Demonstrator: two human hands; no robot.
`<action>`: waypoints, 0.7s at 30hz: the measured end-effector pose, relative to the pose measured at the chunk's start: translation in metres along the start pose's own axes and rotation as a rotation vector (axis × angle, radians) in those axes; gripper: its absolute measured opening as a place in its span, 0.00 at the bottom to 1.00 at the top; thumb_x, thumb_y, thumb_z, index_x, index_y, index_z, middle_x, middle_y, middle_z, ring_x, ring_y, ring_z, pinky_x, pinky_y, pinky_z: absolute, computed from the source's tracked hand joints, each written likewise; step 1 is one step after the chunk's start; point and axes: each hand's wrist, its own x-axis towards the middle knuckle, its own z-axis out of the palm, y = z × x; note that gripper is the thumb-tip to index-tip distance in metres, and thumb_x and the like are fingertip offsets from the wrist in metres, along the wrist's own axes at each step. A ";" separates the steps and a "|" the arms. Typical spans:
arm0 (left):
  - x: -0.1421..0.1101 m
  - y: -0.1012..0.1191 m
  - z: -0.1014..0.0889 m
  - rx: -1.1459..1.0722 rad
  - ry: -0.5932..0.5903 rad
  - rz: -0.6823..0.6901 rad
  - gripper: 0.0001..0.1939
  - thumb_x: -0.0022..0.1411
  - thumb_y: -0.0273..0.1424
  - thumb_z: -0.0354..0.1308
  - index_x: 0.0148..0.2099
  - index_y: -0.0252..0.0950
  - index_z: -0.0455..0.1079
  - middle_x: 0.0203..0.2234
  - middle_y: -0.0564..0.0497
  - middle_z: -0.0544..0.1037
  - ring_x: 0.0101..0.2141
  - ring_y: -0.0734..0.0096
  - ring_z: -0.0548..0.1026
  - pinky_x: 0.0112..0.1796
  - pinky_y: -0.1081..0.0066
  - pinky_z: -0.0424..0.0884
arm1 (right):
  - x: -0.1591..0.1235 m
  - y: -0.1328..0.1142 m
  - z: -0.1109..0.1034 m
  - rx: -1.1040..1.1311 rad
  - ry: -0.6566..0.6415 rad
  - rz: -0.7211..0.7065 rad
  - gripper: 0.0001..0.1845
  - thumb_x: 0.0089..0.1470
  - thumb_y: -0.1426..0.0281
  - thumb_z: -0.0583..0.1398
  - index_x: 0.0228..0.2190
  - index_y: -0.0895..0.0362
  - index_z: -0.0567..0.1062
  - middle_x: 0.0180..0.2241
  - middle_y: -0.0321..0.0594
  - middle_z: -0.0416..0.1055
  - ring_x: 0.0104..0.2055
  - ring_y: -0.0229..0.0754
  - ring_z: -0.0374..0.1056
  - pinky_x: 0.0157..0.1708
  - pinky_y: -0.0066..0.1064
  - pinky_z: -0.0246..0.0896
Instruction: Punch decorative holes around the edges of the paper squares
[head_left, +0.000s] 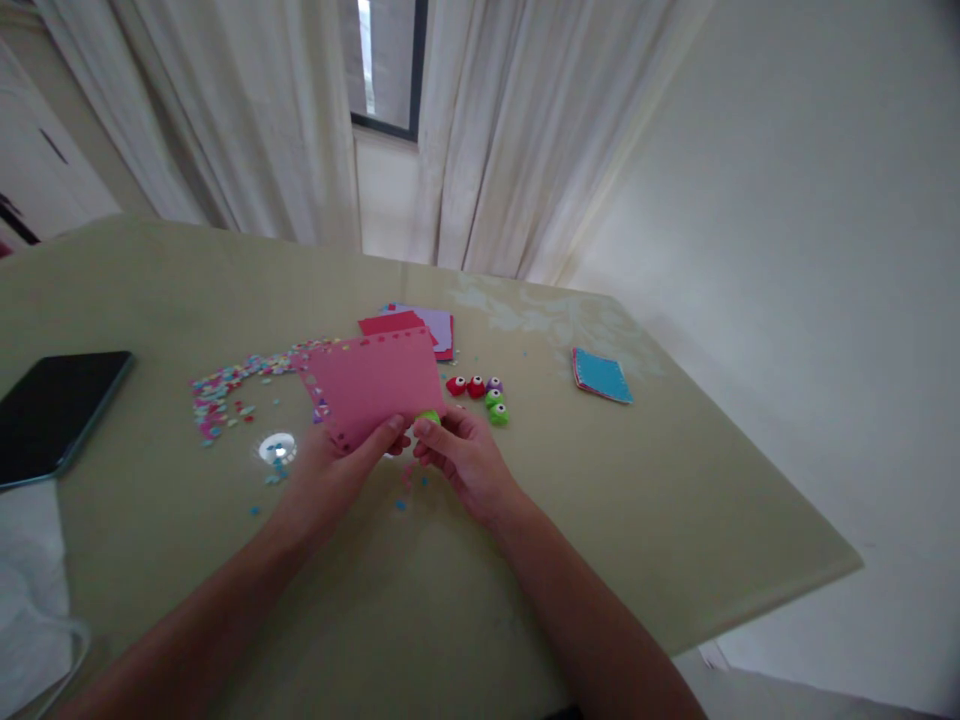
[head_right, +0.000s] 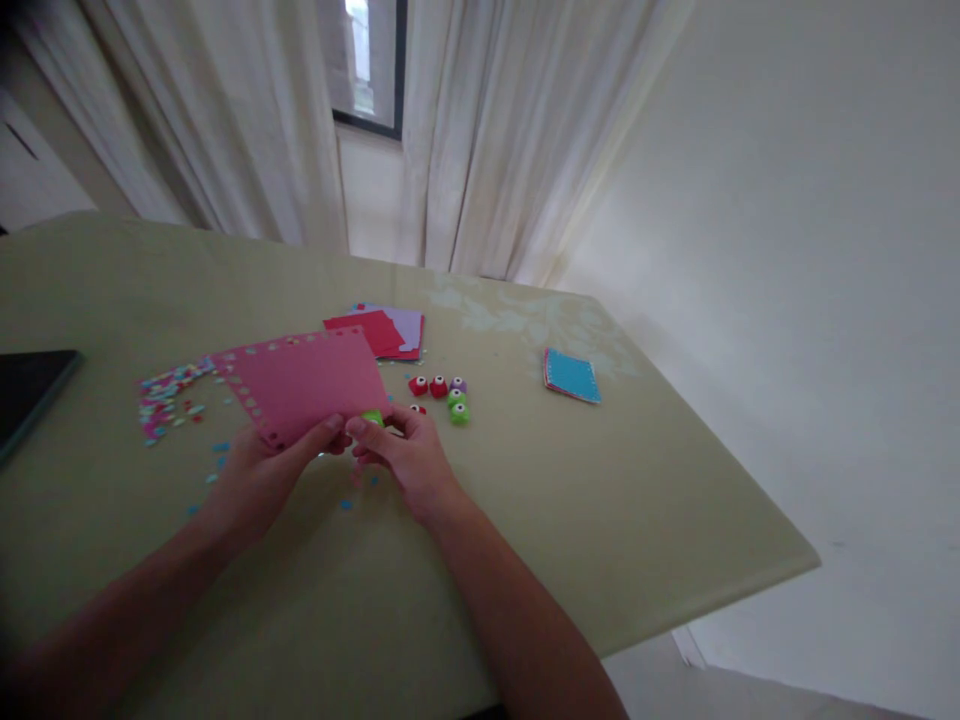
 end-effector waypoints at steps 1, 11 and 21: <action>0.000 0.001 0.001 -0.005 0.000 0.002 0.15 0.59 0.46 0.68 0.32 0.39 0.81 0.26 0.49 0.84 0.29 0.59 0.82 0.32 0.65 0.77 | 0.000 0.000 0.000 -0.001 0.004 0.004 0.24 0.39 0.55 0.80 0.32 0.56 0.81 0.29 0.33 0.76 0.27 0.34 0.69 0.29 0.26 0.68; 0.001 0.001 0.002 -0.027 -0.038 -0.024 0.15 0.58 0.46 0.68 0.32 0.40 0.82 0.26 0.49 0.85 0.29 0.58 0.82 0.33 0.64 0.78 | 0.000 0.000 0.000 -0.004 0.018 0.031 0.27 0.38 0.51 0.79 0.29 0.57 0.80 0.24 0.33 0.73 0.24 0.33 0.65 0.25 0.26 0.62; 0.000 0.004 0.002 -0.025 -0.047 -0.024 0.16 0.58 0.47 0.68 0.32 0.39 0.82 0.28 0.49 0.85 0.30 0.58 0.82 0.33 0.65 0.78 | 0.000 0.002 0.001 -0.001 0.066 0.032 0.28 0.37 0.49 0.79 0.27 0.57 0.79 0.25 0.32 0.72 0.22 0.31 0.58 0.21 0.25 0.55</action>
